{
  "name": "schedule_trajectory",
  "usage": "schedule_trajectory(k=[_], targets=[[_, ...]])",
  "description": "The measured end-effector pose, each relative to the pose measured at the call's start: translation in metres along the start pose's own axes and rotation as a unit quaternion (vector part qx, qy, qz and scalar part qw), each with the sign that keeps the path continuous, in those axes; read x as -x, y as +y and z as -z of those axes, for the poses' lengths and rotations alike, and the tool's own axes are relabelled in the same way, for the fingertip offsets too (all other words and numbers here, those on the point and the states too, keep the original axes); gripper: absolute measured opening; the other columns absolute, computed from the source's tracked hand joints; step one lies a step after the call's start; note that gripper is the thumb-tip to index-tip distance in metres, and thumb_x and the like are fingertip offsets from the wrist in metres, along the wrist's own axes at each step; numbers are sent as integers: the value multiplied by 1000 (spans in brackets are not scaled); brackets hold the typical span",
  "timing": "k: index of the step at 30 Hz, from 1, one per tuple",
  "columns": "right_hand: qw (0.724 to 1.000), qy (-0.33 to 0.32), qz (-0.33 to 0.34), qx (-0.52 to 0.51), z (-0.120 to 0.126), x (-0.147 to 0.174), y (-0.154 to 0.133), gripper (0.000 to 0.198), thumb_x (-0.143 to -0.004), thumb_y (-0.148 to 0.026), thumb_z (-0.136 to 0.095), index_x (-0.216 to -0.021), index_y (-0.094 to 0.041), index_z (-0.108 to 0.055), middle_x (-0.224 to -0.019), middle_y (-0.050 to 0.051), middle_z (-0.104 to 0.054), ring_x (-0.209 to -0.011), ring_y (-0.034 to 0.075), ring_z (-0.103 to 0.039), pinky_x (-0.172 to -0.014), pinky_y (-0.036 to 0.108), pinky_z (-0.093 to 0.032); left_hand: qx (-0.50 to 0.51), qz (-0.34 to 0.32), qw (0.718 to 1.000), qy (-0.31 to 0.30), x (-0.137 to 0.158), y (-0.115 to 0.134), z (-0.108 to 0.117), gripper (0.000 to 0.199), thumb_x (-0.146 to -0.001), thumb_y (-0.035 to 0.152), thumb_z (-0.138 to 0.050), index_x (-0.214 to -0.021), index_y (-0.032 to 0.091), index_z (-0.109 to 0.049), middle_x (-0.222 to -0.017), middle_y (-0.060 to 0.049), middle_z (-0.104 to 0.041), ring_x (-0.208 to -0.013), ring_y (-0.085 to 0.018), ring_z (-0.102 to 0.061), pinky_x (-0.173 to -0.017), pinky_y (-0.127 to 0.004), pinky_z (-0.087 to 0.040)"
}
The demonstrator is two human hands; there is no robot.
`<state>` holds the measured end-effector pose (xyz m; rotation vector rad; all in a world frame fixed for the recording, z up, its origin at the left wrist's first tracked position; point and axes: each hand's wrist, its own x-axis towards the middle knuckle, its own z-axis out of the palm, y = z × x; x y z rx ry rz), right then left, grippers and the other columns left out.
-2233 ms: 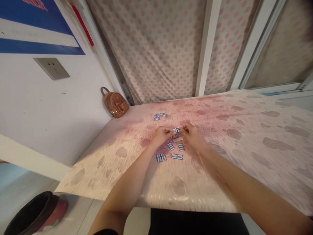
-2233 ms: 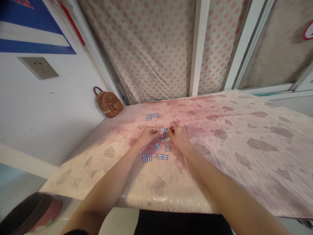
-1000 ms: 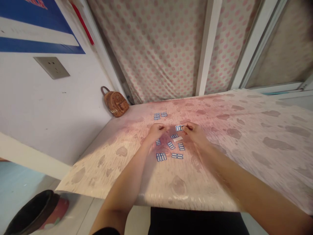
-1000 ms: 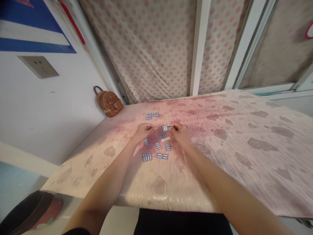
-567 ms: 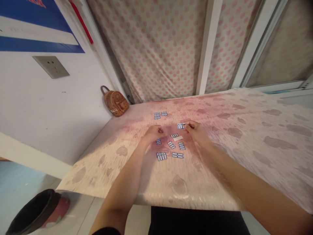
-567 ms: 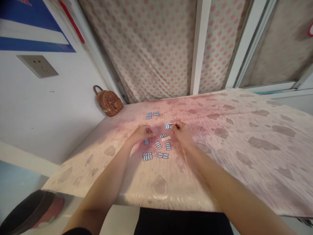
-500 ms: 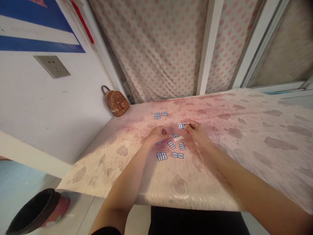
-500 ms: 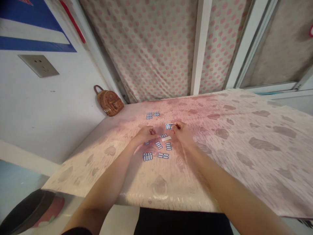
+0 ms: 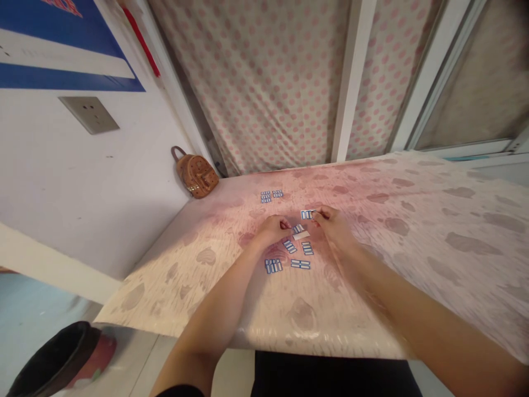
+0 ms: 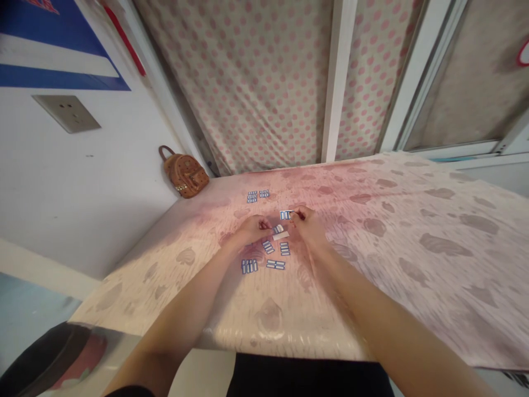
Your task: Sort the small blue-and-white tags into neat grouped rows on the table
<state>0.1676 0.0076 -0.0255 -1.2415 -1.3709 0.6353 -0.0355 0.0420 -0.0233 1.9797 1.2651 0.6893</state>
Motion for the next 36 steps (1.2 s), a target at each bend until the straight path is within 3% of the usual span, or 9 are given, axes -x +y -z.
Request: schedule_trajectory(k=[6,12,17,24,29,36], targets=[[1000,8,-10,-7,2,-3,7,19,-74,-39,-55,-66,-22,-58,-57,-1,-56,-56,16,-52,-56,28,-38,114,-38,993,19,4,9,-1,6,-75,14,-69,-76,14,-63,-69,0,-66,-64,-12,-61,-59,-21,-42],[998,-40,-42,-3,0,-3,9,25,-74,-44,-57,-72,-21,-65,-63,0,-61,-57,17,-54,-57,29,-39,188,-87,977,49,7,24,5,9,-73,10,-71,-76,13,-63,-72,0,-66,-64,-9,-60,-64,-20,-44],[995,-82,-40,-32,-1,-1,2,25,-72,-45,-60,-67,-21,-64,-58,-1,-59,-56,16,-55,-55,28,-39,195,-92,974,65,9,26,2,4,-76,13,-69,-78,14,-66,-76,-2,-69,-68,-11,-63,-67,-21,-46],[986,-74,-100,-107,-2,6,-1,23,-72,-43,-66,-72,-20,-66,-63,1,-63,-59,17,-59,-54,27,-47,207,-82,968,113,8,28,-3,6,-77,13,-70,-81,14,-66,-77,-3,-69,-69,-12,-64,-67,-22,-47],[981,-83,-109,-140,-3,10,-5,25,-72,-45,-70,-74,-20,-67,-64,1,-62,-62,18,-60,-58,29,-52,217,-84,965,118,7,27,-4,10,-77,10,-72,-84,14,-66,-76,-3,-70,-69,-12,-65,-66,-21,-46],[979,-103,-122,-128,-3,8,-2,29,-70,-48,-71,-74,-20,-67,-64,1,-62,-59,17,-58,-53,28,-49,196,-84,971,112,7,23,-6,12,-80,12,-70,-91,13,-73,-89,-9,-75,-80,-17,-69,-76,-28,-52]])
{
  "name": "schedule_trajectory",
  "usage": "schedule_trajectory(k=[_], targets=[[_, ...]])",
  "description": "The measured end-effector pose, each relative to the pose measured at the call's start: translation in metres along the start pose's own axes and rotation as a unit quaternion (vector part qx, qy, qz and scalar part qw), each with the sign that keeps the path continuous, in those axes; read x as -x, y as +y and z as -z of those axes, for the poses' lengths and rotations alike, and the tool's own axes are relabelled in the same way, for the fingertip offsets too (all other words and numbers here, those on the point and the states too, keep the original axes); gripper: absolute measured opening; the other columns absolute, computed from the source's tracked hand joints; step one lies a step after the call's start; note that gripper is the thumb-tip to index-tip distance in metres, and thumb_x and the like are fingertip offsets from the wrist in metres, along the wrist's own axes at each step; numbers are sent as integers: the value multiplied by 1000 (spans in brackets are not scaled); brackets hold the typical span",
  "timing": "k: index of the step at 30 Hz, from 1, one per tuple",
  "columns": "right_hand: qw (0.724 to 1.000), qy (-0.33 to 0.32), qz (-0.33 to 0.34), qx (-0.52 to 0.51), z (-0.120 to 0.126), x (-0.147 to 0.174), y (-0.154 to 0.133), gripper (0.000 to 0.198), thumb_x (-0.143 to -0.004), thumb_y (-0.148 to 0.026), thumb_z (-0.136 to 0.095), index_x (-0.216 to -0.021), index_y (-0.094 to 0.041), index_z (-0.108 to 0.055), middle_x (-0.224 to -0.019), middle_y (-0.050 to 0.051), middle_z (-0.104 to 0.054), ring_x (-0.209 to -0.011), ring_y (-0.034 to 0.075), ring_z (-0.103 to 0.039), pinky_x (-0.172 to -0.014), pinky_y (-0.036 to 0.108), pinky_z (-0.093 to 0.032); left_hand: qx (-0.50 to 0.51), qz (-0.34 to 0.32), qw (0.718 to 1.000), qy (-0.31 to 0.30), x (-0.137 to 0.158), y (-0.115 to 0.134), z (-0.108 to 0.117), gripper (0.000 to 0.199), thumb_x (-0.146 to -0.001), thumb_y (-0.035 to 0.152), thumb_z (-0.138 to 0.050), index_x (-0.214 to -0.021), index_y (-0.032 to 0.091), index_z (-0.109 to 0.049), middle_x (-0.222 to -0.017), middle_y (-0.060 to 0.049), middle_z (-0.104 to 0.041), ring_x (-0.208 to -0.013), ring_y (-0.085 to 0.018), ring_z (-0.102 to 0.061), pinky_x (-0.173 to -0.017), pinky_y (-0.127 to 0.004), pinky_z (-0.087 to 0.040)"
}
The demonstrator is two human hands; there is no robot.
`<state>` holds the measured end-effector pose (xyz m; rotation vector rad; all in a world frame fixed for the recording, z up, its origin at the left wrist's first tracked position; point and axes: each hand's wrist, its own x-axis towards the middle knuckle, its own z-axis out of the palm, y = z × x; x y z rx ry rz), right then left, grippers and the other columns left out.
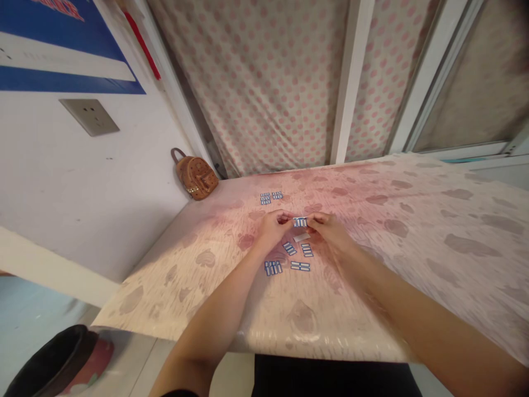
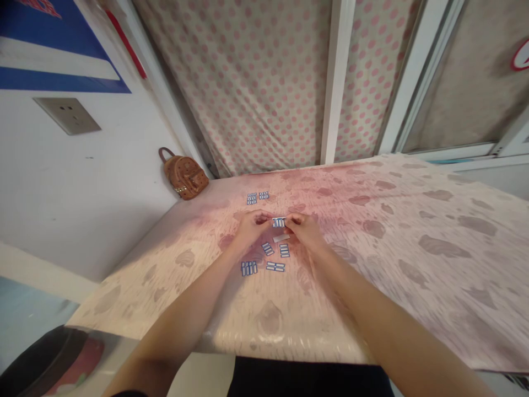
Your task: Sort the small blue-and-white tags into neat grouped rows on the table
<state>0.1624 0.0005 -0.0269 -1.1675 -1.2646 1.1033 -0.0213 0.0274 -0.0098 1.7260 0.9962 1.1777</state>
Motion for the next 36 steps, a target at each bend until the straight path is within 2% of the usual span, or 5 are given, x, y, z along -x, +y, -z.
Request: schedule_trajectory(k=[11,20,25,33,36], targets=[[999,-21,18,33,0,1,-6,30,-71,-49,-70,-70,-19,-65,-62,2,-64,-59,16,-59,-55,26,-45,-36,11,999,3,1,0,1,7,-80,18,-70,-83,14,-76,-83,-7,-75,-75,-17,-67,-72,-26,-49],[998,16,-53,-29,-6,4,-8,39,-78,-60,-66,-78,-20,-66,-70,6,-68,-59,18,-63,-53,28,-49,-20,37,999,9,-1,-3,2,6,-77,16,-68,-78,13,-73,-78,-5,-73,-69,-14,-63,-69,-25,-45],[999,-17,14,30,-3,2,-10,37,-71,-57,-71,-70,-20,-66,-65,3,-65,-55,15,-58,-53,27,-48,1,41,999,6,1,2,0,9,-78,21,-68,-79,14,-73,-79,-4,-72,-73,-15,-63,-73,-25,-45],[997,-2,63,47,0,-6,1,36,-77,-55,-63,-71,-20,-64,-64,3,-65,-55,16,-59,-57,29,-49,76,78,993,-53,4,4,-4,33,-72,47,-78,-73,14,-74,-71,-5,-70,-65,-15,-60,-64,-26,-43],[993,-10,93,75,-1,-5,2,28,-79,-47,-63,-89,-21,-66,-68,1,-65,-58,17,-61,-60,30,-49,90,96,991,-39,4,3,-4,34,-70,48,-79,-74,14,-74,-70,-4,-70,-62,-13,-58,-61,-25,-42]])
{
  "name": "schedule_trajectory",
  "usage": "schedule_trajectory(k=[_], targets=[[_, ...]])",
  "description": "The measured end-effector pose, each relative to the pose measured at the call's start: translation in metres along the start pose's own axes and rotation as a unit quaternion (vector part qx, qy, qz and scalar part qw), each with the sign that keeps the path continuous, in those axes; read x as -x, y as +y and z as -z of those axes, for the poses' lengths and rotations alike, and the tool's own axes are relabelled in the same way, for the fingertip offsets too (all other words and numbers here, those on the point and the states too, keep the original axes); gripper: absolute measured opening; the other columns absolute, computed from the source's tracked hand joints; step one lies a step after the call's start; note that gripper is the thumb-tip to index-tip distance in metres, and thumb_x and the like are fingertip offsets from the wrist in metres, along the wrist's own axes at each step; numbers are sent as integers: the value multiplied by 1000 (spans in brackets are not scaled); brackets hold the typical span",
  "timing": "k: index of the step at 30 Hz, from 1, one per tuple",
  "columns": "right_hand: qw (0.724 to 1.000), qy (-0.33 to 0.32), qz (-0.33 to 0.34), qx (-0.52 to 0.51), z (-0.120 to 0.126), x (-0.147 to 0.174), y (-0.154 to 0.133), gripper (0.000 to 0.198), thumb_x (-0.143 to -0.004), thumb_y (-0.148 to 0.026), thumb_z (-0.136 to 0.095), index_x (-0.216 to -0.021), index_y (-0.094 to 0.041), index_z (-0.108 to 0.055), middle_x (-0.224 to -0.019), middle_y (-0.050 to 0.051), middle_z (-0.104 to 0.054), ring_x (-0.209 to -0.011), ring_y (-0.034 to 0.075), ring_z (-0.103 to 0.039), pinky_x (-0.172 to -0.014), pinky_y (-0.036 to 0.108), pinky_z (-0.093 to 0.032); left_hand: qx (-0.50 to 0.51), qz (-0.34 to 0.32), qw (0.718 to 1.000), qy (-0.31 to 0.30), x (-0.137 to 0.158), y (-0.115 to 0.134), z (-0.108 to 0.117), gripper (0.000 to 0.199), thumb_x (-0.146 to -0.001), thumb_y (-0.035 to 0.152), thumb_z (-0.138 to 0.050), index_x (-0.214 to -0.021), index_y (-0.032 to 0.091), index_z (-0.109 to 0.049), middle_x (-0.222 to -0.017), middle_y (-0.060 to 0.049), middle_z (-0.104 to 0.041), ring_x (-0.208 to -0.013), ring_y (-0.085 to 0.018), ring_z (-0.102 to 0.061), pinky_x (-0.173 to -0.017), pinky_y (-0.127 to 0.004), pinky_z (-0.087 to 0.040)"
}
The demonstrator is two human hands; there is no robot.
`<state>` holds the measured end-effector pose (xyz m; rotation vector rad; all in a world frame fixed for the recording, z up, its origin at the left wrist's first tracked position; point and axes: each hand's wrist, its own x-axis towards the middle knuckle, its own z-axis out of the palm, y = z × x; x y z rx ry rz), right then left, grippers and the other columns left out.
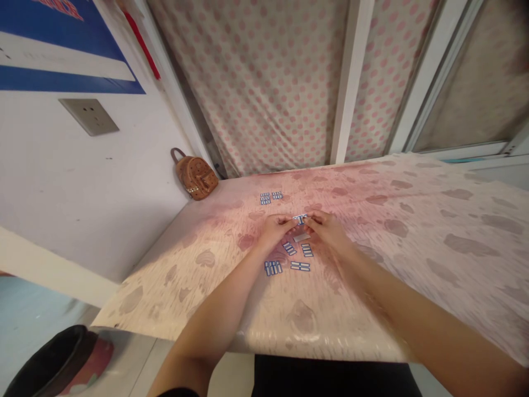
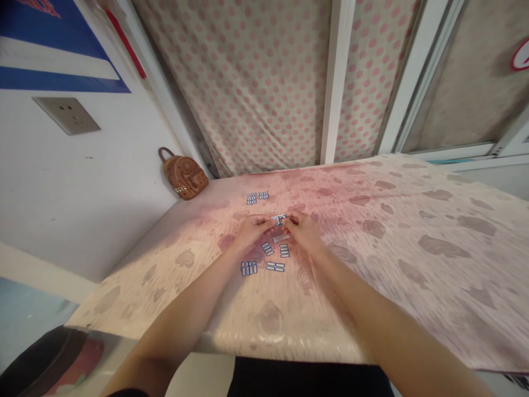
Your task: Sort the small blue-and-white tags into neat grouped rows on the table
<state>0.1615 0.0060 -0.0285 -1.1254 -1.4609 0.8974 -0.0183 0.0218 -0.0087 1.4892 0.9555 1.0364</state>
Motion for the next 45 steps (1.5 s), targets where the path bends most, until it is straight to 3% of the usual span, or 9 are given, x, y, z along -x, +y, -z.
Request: schedule_trajectory(k=[3,5,15,21,26,29,35,39,45], targets=[[997,-11,50,63,0,4,-5,44,-79,-36,-65,-121,-25,-63,-78,0,-66,-66,18,-62,-64,30,-49,5,7,1000,1,0,3,3,35,-69,48,-80,-74,14,-75,-71,-5,-71,-60,-12,-56,-60,-25,-41],[991,-18,71,115,0,7,-11,49,-80,-31,-63,-129,-27,-61,-83,1,-66,-70,19,-62,-68,31,-48,6,7,1000,-1,0,5,5,35,-70,48,-79,-74,14,-75,-73,-6,-72,-60,-12,-55,-60,-25,-42],[977,-21,113,180,1,11,-19,32,-85,-25,-55,-114,-25,-68,-82,1,-67,-71,19,-59,-68,30,-44,23,19,1000,-9,1,4,4,31,-73,44,-79,-77,13,-76,-77,-7,-74,-63,-12,-58,-64,-26,-45],[985,1,96,145,-2,7,-9,42,-84,-31,-58,-126,-23,-61,-77,0,-64,-66,18,-58,-65,30,-44,24,15,1000,-6,-2,4,8,34,-70,46,-80,-75,12,-75,-72,-6,-72,-61,-12,-57,-63,-25,-44],[996,-3,65,61,-2,3,-4,19,-86,-37,-56,-95,-23,-64,-78,2,-68,-72,19,-64,-68,30,-48,8,5,1000,-11,-3,3,9,37,-69,48,-80,-73,12,-75,-73,-7,-73,-60,-12,-57,-62,-26,-44],[998,2,49,50,-1,3,-6,18,-85,-39,-56,-80,-23,-60,-71,1,-67,-67,18,-62,-67,30,-47,-10,4,999,-37,-3,6,10,35,-71,48,-78,-76,13,-76,-76,-7,-74,-63,-14,-59,-64,-26,-46],[999,38,24,25,1,-1,-4,18,-80,-39,-57,-73,-23,-58,-67,1,-65,-63,18,-61,-65,31,-47,-190,-11,981,-25,-4,16,61,17,-65,31,-79,-71,16,-75,-72,-4,-73,-68,-17,-63,-65,-26,-46],[998,50,16,20,2,-2,-3,17,-77,-38,-57,-71,-23,-58,-66,1,-65,-62,18,-61,-65,31,-47,-297,66,945,-118,-1,18,98,18,-58,31,-80,-68,17,-74,-65,-2,-70,-61,-16,-61,-54,-23,-41],[998,48,15,29,3,-2,-3,17,-77,-39,-57,-71,-23,-59,-67,1,-66,-63,17,-61,-64,30,-47,-320,75,928,-173,-1,15,99,13,-55,26,-80,-63,19,-72,-58,-1,-67,-51,-15,-58,-47,-22,-37]])
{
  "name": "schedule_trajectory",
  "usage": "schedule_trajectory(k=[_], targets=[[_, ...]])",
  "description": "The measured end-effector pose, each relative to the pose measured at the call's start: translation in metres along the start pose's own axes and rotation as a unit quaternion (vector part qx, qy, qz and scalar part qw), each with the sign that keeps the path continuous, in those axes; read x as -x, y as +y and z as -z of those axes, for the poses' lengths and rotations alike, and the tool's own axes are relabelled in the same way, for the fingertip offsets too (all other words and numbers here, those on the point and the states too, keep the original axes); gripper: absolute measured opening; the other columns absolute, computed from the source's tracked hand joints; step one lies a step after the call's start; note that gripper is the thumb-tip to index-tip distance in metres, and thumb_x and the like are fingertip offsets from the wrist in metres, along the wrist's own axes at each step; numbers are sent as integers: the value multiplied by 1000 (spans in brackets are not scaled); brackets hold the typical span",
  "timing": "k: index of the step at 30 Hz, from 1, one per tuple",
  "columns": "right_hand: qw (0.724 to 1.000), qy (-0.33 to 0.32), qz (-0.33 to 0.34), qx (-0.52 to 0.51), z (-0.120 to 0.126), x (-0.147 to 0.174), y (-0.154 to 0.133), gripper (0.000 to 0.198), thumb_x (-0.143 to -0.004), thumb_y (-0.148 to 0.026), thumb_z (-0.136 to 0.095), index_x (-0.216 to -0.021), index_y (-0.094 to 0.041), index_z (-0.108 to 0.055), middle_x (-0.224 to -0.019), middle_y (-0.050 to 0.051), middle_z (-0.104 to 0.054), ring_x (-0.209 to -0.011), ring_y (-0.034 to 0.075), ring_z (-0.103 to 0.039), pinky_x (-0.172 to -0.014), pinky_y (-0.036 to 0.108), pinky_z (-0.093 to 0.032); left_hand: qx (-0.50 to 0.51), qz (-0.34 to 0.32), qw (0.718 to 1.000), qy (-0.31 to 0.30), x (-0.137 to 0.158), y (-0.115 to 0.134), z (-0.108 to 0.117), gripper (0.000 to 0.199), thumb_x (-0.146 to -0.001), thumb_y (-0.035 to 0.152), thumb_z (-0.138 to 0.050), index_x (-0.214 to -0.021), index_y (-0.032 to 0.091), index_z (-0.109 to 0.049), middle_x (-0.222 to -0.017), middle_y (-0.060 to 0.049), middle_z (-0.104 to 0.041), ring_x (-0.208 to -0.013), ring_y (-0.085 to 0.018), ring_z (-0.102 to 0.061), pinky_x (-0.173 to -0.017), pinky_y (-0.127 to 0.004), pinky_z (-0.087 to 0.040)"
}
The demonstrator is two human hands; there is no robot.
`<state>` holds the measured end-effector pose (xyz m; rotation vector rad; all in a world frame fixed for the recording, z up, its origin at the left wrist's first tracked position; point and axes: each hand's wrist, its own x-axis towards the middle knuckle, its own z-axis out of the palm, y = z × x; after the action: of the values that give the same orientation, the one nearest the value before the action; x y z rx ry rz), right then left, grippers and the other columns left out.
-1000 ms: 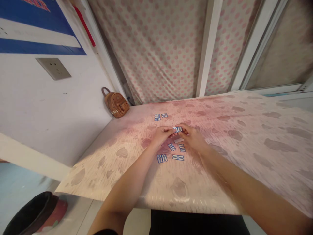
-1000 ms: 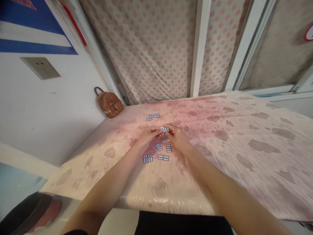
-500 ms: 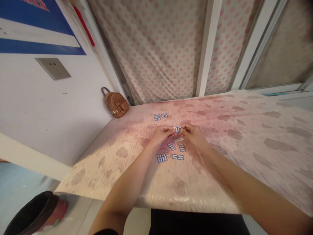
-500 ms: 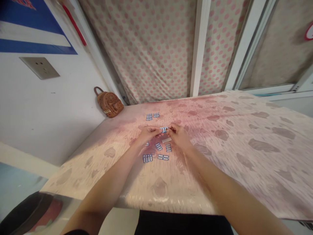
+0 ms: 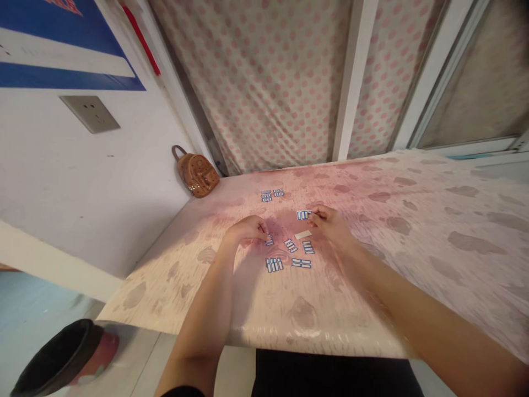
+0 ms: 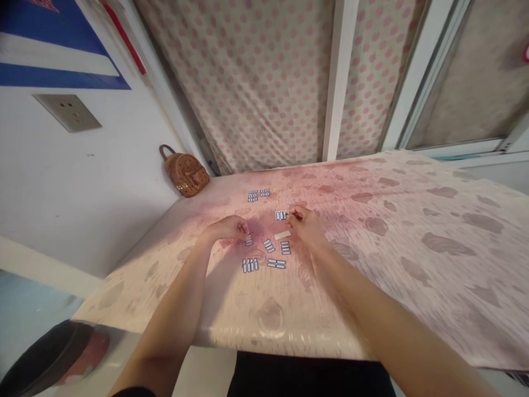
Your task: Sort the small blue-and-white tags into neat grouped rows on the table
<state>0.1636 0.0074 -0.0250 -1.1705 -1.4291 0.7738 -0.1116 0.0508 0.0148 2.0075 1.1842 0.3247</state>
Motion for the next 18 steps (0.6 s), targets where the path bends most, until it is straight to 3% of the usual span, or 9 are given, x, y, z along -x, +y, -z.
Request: schedule_trajectory(k=[6,10,13,18], targets=[[1000,-2,6,-11,0,1,-1,17,-78,-38,-57,-71,-23,-59,-63,-1,-63,-60,16,-59,-62,29,-45,5,0,1000,15,-1,-1,-2,11,-57,23,-77,-62,18,-68,-59,0,-66,-53,-15,-59,-49,-22,-38],[1000,-4,4,-21,0,0,0,19,-77,-40,-58,-70,-23,-60,-64,0,-64,-59,16,-58,-61,29,-44,96,-19,994,43,-1,9,-4,20,-59,27,-81,-69,17,-67,-66,-2,-68,-63,-16,-63,-58,-24,-44],[1000,0,-8,-29,0,0,0,21,-76,-43,-59,-70,-23,-61,-65,0,-64,-59,16,-58,-60,29,-45,201,-67,973,93,-4,27,-15,26,-64,32,-83,-75,15,-67,-72,-4,-70,-69,-15,-64,-66,-25,-47],[998,-5,-36,-58,0,0,-2,27,-72,-49,-64,-71,-22,-62,-65,1,-64,-60,16,-59,-61,29,-47,311,-105,925,191,-12,56,-49,32,-69,41,-82,-76,15,-65,-73,-2,-66,-68,-12,-59,-65,-24,-44]])
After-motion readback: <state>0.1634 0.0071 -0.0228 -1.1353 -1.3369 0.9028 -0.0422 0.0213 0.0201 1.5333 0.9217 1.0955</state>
